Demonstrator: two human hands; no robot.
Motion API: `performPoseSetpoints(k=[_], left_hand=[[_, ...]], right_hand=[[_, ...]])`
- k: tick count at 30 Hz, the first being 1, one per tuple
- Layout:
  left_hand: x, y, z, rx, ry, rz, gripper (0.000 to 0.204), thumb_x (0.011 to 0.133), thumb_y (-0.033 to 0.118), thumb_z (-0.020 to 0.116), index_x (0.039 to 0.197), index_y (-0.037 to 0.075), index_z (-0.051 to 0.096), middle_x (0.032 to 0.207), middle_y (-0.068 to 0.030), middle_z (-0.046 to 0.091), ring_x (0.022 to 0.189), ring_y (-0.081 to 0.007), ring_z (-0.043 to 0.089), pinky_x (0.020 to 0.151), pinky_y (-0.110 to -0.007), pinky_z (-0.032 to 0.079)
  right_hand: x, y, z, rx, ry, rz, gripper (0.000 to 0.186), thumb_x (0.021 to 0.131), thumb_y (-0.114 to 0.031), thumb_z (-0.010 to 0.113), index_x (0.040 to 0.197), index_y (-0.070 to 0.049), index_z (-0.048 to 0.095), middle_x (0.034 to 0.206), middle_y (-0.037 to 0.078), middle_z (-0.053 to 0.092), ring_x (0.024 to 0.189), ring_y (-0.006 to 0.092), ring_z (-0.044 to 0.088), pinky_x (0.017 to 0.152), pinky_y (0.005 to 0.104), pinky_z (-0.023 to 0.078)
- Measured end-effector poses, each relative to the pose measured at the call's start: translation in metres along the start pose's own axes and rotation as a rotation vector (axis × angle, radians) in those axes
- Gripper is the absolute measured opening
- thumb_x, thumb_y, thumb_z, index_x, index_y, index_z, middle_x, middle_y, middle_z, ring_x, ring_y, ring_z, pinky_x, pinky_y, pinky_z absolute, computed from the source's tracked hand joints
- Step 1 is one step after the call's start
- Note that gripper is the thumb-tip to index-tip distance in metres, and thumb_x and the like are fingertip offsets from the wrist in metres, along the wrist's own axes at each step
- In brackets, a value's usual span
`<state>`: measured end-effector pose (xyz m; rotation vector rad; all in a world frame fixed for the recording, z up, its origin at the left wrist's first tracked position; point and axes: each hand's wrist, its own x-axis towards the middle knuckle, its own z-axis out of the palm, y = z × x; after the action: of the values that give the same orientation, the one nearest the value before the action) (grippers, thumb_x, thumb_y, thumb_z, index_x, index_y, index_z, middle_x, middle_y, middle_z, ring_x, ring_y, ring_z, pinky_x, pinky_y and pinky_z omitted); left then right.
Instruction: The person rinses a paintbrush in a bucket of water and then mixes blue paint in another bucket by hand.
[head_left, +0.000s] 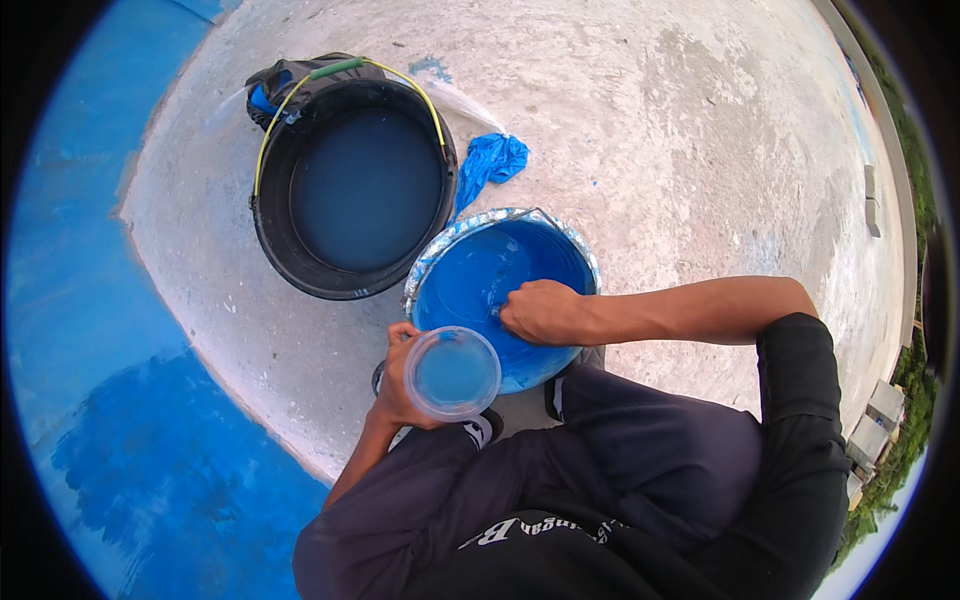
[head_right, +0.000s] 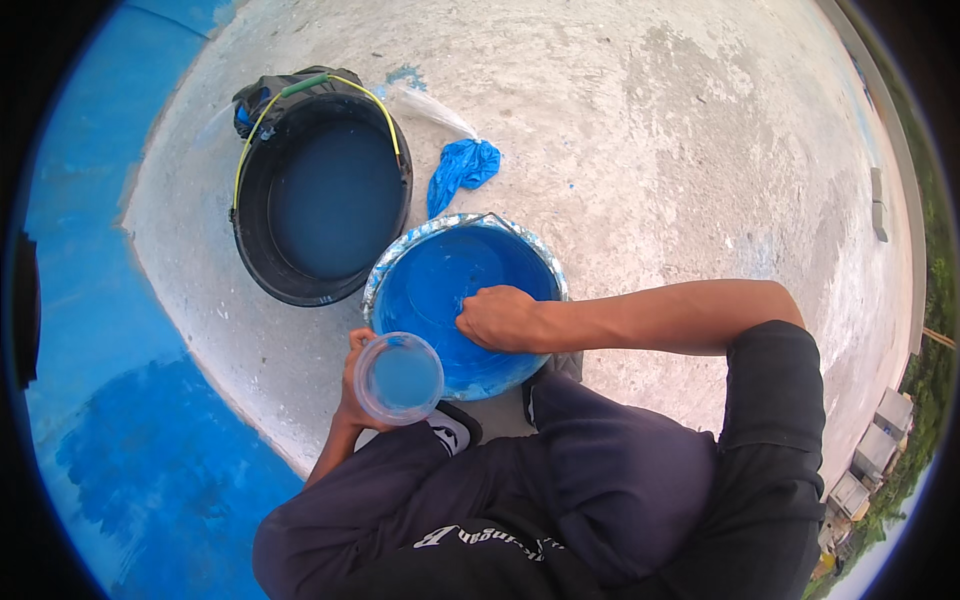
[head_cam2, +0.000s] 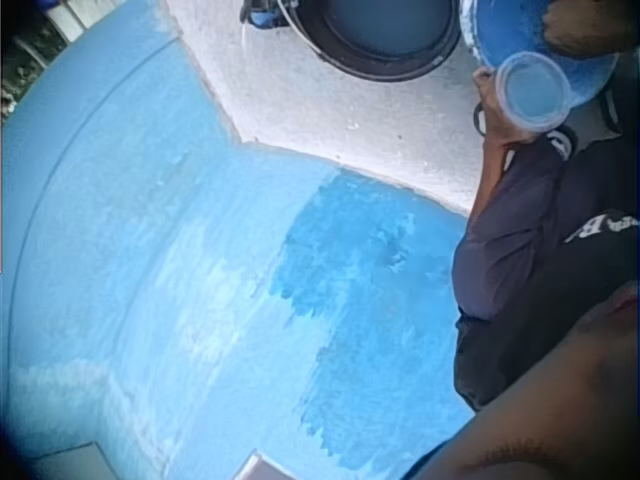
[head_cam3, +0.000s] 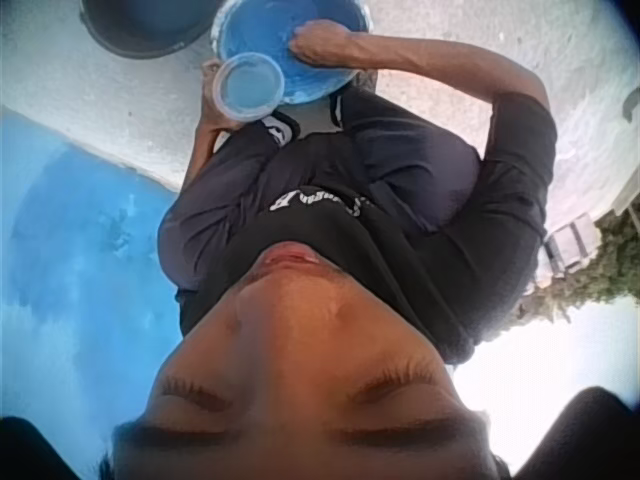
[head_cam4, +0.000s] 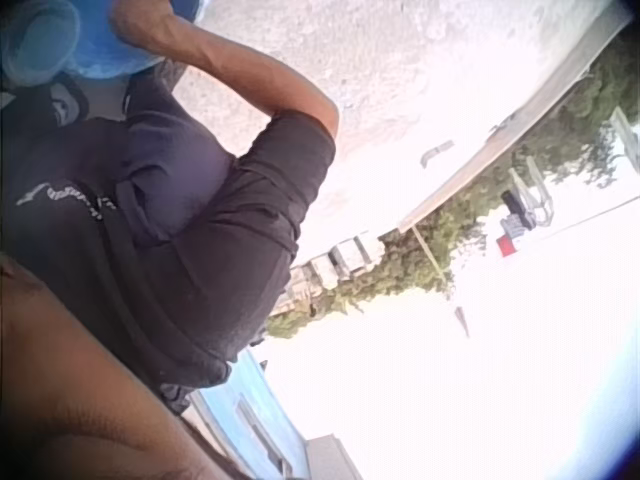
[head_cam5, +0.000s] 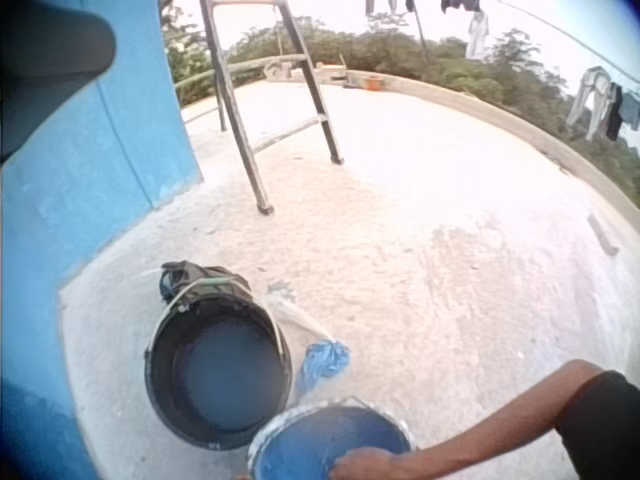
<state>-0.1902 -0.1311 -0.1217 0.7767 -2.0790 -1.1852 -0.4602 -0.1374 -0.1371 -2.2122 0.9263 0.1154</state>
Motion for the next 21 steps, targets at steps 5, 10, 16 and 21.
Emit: performPoseSetpoints(k=[5,10,16,21], left_hand=[[-0.023,-0.020,-0.001,-0.006,0.037,-0.023,0.073,0.054,0.048,0.089,0.107,0.003,0.067,0.103,-0.0107,0.071,0.092,-0.0249,0.065,0.089,-0.044,0.041],[-0.010,0.001,-0.005,-0.288,0.222,-0.246,0.070,0.061,0.030,0.093,0.116,-0.002,0.063,0.109,-0.0144,0.070,0.100,-0.0265,0.068,0.088,-0.043,0.052],[0.015,0.001,-0.030,-0.317,0.266,-0.130,0.099,0.058,0.022,0.096,0.139,0.000,0.043,0.129,-0.0179,0.062,0.117,-0.0286,0.062,0.101,-0.044,0.051],[0.044,0.002,-0.058,-0.154,0.268,-0.095,0.094,0.059,0.019,0.096,0.135,0.000,0.045,0.130,-0.0189,0.061,0.121,-0.0290,0.061,0.103,-0.043,0.050]], right_hand=[[0.014,-0.005,-0.017,0.000,0.136,0.089,0.022,0.089,-0.018,0.058,0.078,-0.001,0.064,0.066,0.021,0.065,0.064,0.0379,0.068,0.057,0.0458,0.055],[0.016,0.004,-0.029,-0.105,0.159,0.148,0.018,0.085,-0.016,0.059,0.076,-0.001,0.064,0.066,0.021,0.065,0.062,0.0377,0.067,0.055,0.0456,0.054],[0.005,0.000,-0.009,0.002,0.015,0.096,0.018,0.085,-0.016,0.059,0.075,-0.003,0.066,0.073,0.020,0.068,0.068,0.0376,0.068,0.063,0.0467,0.055],[0.005,0.000,-0.018,0.063,0.135,0.123,0.017,0.086,-0.015,0.058,0.079,-0.001,0.065,0.068,0.022,0.066,0.066,0.0392,0.068,0.062,0.0471,0.056]])
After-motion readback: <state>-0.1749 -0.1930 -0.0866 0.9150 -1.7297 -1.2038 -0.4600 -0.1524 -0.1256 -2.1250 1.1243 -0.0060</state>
